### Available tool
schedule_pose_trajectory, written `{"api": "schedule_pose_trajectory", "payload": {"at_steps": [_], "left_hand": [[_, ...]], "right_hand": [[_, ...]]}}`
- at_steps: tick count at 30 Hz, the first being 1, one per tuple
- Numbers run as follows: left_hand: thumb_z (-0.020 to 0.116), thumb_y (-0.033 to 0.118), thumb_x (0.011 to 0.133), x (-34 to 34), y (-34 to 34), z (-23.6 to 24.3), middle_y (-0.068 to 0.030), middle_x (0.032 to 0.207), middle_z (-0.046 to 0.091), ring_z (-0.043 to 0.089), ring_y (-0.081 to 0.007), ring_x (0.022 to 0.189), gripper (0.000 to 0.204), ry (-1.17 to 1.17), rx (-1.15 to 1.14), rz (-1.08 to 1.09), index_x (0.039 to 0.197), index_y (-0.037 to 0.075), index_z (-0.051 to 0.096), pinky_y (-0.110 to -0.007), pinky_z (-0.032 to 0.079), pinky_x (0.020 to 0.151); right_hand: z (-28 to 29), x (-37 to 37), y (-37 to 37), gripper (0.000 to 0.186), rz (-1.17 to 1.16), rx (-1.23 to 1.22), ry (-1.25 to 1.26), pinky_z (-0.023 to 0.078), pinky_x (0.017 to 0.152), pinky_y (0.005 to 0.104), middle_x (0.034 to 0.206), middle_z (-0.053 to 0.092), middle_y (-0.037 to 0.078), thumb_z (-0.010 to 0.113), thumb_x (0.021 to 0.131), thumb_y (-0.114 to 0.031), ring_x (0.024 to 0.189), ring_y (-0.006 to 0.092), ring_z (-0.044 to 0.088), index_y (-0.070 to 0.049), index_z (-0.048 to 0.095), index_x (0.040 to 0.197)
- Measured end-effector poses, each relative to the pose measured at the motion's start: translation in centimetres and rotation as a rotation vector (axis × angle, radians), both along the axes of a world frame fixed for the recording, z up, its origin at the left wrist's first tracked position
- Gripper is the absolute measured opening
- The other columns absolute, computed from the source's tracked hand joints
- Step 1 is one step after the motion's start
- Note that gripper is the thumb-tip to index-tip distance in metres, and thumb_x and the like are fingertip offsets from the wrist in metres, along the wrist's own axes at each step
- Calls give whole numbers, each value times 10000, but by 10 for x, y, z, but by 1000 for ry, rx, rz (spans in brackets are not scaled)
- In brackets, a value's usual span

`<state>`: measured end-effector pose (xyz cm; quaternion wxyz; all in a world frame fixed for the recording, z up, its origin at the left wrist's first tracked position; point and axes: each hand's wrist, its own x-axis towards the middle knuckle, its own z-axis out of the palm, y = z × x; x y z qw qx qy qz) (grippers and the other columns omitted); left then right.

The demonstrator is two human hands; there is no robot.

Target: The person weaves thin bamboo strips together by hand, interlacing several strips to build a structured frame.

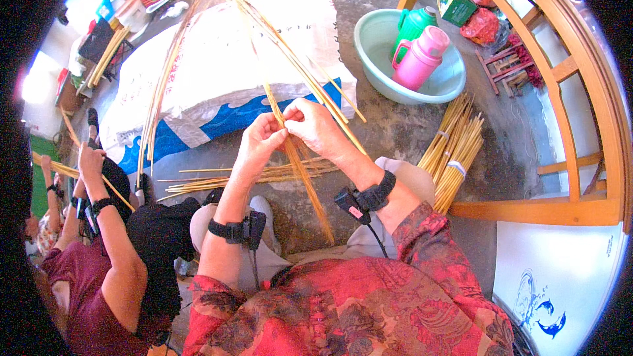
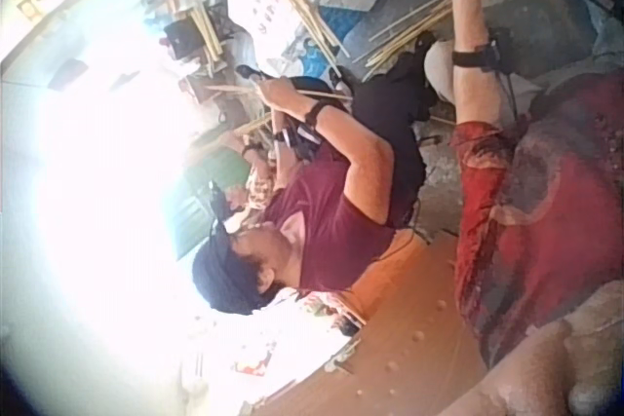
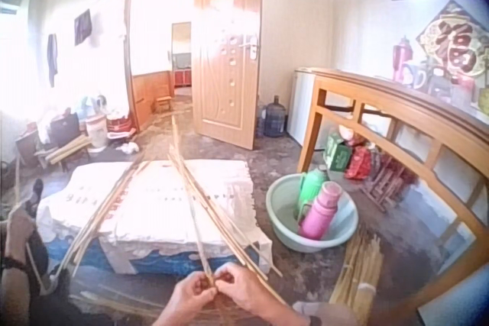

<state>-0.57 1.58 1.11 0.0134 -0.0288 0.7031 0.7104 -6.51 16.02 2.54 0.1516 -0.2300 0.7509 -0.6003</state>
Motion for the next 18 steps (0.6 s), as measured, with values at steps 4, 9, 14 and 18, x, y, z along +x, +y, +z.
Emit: {"api": "schedule_pose_trajectory", "payload": {"at_steps": [4,9,14,18], "left_hand": [[533,75,793,1,-2,1,-26,850,553,534,-81,750,234,-17,-24,-6,1010,-3,497,-223,454,637],[506,55,790,0,0,1,-34,869,560,536,-84,747,214,-23,3,-12,996,-4,512,-226,457,657],[477,54,810,1,-4,2,-67,915,581,574,-122,777,230,-50,214,-65,1030,-8,498,-233,463,660],[485,68,819,-1,-4,-2,-80,911,586,588,-142,806,230,-49,237,-64,1036,-9,482,-240,469,670]], "right_hand": [[3,2,-1,125,39,-8,-43,454,671,240,774,589,33,592,743,-63,737,98,554,-11,550,849],[0,2,-1,132,26,-17,11,461,651,231,789,586,34,582,746,-42,727,98,560,-11,544,868],[0,-2,1,161,58,-121,-132,478,642,228,816,580,41,571,755,-31,735,99,563,-11,530,909],[2,-1,-1,175,69,-189,-200,479,567,231,759,571,56,573,767,-69,662,110,560,15,520,911]]}}
